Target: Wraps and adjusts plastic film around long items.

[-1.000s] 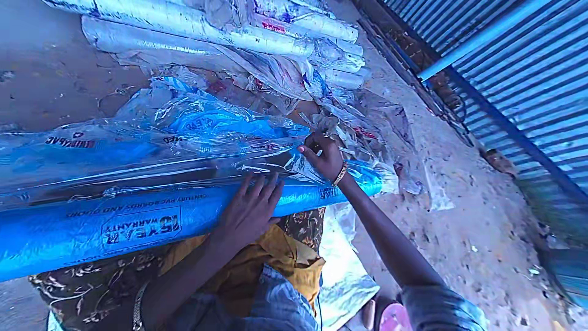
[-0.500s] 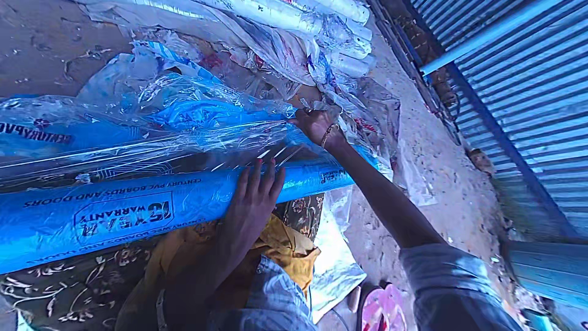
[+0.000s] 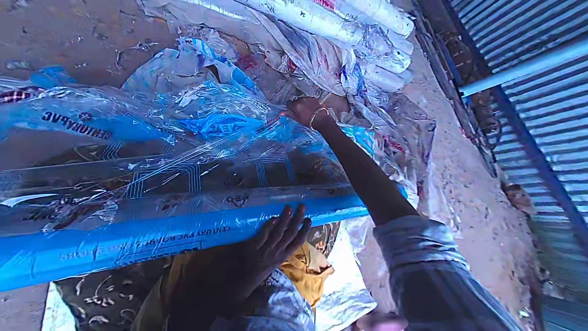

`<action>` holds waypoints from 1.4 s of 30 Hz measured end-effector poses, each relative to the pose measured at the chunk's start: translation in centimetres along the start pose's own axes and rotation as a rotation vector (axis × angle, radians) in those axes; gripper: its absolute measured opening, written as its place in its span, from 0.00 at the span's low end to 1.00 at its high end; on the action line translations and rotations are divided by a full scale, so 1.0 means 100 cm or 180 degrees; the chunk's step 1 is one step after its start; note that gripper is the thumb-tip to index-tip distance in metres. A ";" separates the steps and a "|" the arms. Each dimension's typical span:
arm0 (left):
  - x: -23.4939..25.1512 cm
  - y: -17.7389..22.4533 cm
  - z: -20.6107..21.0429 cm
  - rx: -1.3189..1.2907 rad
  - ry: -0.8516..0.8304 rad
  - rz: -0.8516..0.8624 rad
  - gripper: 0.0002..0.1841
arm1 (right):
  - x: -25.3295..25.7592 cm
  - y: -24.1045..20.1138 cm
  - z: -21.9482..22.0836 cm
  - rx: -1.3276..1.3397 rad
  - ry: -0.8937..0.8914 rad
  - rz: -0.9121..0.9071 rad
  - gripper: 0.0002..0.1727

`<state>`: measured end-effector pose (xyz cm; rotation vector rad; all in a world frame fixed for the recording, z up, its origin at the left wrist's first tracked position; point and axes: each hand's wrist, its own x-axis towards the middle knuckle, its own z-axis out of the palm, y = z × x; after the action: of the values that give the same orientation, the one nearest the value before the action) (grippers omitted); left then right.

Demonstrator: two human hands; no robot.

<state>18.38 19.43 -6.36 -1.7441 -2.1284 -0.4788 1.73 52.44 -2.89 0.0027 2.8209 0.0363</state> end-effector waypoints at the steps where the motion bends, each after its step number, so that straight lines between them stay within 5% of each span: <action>1: 0.000 -0.001 -0.003 -0.0047 -0.0053 0.0062 0.35 | 0.001 0.008 -0.004 0.0472 -0.0164 0.0082 0.30; 3: 0.002 -0.002 -0.005 -0.0177 -0.0159 0.0157 0.38 | -0.008 0.033 -0.012 0.1863 -0.0060 0.0405 0.28; 6: 0.004 0.001 0.000 -0.0114 -0.0029 0.0088 0.36 | -0.044 0.074 -0.042 0.3238 0.0639 0.1214 0.39; 12: -0.001 0.007 0.008 -0.0228 0.0178 -0.0142 0.33 | -0.144 0.110 -0.096 0.2593 0.1823 0.1511 0.30; 17: 0.008 0.010 0.005 -0.0317 0.0491 -0.0310 0.23 | -0.141 0.042 -0.094 0.1844 0.2026 0.0574 0.16; 23: -0.025 -0.025 -0.044 -0.0017 0.1081 -0.1319 0.16 | -0.076 -0.140 -0.055 0.1471 0.1657 -0.1087 0.31; 27: -0.056 -0.053 -0.059 0.0510 0.0705 -0.2138 0.30 | -0.057 -0.219 -0.014 0.1108 0.1147 -0.1434 0.30; 31: -0.066 -0.054 -0.062 0.0512 0.0488 -0.2105 0.32 | -0.041 -0.236 0.023 0.0700 0.1303 -0.1821 0.25; 35: -0.061 -0.062 -0.055 0.0484 0.0666 -0.2062 0.31 | -0.018 -0.219 0.015 0.0568 0.1926 -0.1983 0.27; 42: -0.083 -0.038 -0.044 0.0379 0.0833 -0.2041 0.22 | 0.035 -0.187 0.039 0.0074 0.2070 -0.1734 0.28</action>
<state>16.36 9.48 -6.48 -0.8475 -2.4209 -0.6779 -0.33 33.90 -8.18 -0.9215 3.3405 -0.1457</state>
